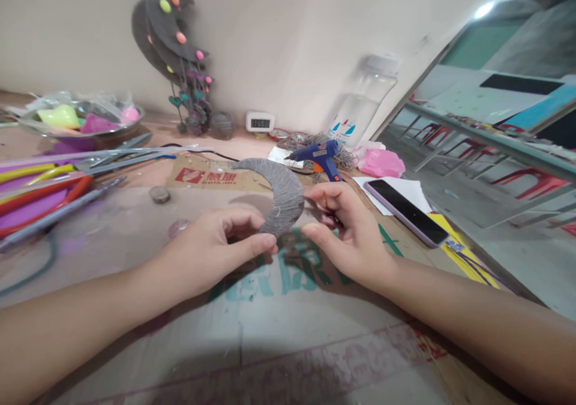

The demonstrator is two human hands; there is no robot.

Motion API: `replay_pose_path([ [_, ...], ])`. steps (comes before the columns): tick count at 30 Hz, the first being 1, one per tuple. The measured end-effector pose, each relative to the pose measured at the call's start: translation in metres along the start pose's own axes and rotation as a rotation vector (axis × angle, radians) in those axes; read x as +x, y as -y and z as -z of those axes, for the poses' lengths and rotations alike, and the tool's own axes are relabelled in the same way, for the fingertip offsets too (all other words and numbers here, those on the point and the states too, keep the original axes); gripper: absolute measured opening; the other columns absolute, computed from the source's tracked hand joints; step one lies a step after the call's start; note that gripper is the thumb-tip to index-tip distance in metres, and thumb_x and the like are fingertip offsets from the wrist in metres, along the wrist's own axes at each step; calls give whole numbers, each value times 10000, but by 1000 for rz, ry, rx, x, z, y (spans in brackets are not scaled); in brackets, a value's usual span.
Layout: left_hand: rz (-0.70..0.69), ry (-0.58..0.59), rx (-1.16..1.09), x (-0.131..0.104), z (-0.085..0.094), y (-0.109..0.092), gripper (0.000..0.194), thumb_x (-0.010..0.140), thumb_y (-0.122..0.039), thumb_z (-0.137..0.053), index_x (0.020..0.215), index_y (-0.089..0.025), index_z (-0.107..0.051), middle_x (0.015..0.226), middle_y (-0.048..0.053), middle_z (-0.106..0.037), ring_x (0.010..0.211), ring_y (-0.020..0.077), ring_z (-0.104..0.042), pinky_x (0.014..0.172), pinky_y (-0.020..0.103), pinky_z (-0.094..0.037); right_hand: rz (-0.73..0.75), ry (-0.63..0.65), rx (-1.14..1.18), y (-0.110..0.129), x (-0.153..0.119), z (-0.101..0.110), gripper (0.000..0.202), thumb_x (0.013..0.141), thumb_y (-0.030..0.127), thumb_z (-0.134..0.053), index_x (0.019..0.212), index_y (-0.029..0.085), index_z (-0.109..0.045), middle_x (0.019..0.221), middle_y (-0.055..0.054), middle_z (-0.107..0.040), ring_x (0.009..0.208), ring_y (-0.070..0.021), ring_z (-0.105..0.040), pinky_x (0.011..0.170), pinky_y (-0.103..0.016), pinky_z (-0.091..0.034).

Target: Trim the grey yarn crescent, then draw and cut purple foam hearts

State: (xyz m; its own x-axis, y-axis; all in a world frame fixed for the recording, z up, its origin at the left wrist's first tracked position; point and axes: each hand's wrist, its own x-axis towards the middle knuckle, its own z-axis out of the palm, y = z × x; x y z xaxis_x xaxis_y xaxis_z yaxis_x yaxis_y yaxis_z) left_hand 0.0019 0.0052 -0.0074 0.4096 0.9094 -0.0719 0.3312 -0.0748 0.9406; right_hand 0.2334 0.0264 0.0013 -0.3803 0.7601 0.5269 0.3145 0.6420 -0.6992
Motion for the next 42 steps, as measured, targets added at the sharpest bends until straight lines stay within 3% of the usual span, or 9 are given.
replay_pose_path([
  [5,10,-14,53,-2,0,2,368,895,-551,-627,816,-210,-739,834,37,-750,732,179,-644,639,289,-458,-305,70,176,5,11,0,360,886,515,-700,783,204,-551,680,36,-488,589,-112,-406,554,-260,-347],
  [8,-3,9,77,-2,1,2,362,909,-531,-614,805,-208,-741,832,34,-750,744,175,-640,654,290,-455,-368,106,278,5,14,-1,475,856,606,-711,679,200,-539,619,56,-392,576,-104,-358,555,-260,-317],
  [12,-5,26,21,-2,0,-3,292,884,-484,-652,857,-202,-723,840,22,-735,760,167,-639,682,284,-470,-377,123,426,5,13,-5,452,864,536,-727,654,216,-487,589,81,-296,548,-94,-298,548,-254,-303],
  [15,55,-20,-97,-2,-2,-5,349,783,-475,-748,1001,-212,-677,886,12,-721,778,175,-651,695,287,-504,-374,135,373,9,10,-8,402,899,461,-679,662,222,-460,605,71,-331,560,-98,-319,550,-251,-316],
  [17,91,-70,-68,-2,-3,-6,379,748,-506,-772,957,-216,-649,816,-8,-687,726,170,-629,644,275,-487,-355,160,312,12,8,-11,365,912,421,-647,672,220,-459,628,60,-362,573,-100,-331,545,-250,-310],
  [21,-16,-111,138,-4,-4,-9,382,901,-542,-607,711,-210,-603,636,-22,-579,611,148,-531,572,268,-425,-333,217,248,14,5,-15,345,930,384,-608,674,218,-447,641,54,-363,585,-101,-341,540,-250,-299],
  [27,-8,-280,-39,-6,-2,-15,439,995,-480,-437,742,-206,-668,754,34,-699,752,194,-630,706,299,-515,-298,148,311,11,8,-13,377,955,423,-605,679,220,-447,612,74,-332,541,-91,-282,518,-253,-282],
  [34,-30,-93,122,-4,0,-9,423,925,-559,-578,693,-208,-622,646,-24,-581,621,144,-517,570,266,-381,-297,144,370,7,8,-12,465,942,520,-650,658,226,-429,583,79,-326,521,-88,-283,495,-259,-251],
  [42,-68,-126,19,-3,0,-12,507,975,-595,-439,724,-210,-653,764,38,-685,748,197,-590,690,308,-464,-348,68,484,-5,8,-13,449,924,521,-664,680,219,-440,571,86,-340,500,-82,-259,472,-262,-194],
])
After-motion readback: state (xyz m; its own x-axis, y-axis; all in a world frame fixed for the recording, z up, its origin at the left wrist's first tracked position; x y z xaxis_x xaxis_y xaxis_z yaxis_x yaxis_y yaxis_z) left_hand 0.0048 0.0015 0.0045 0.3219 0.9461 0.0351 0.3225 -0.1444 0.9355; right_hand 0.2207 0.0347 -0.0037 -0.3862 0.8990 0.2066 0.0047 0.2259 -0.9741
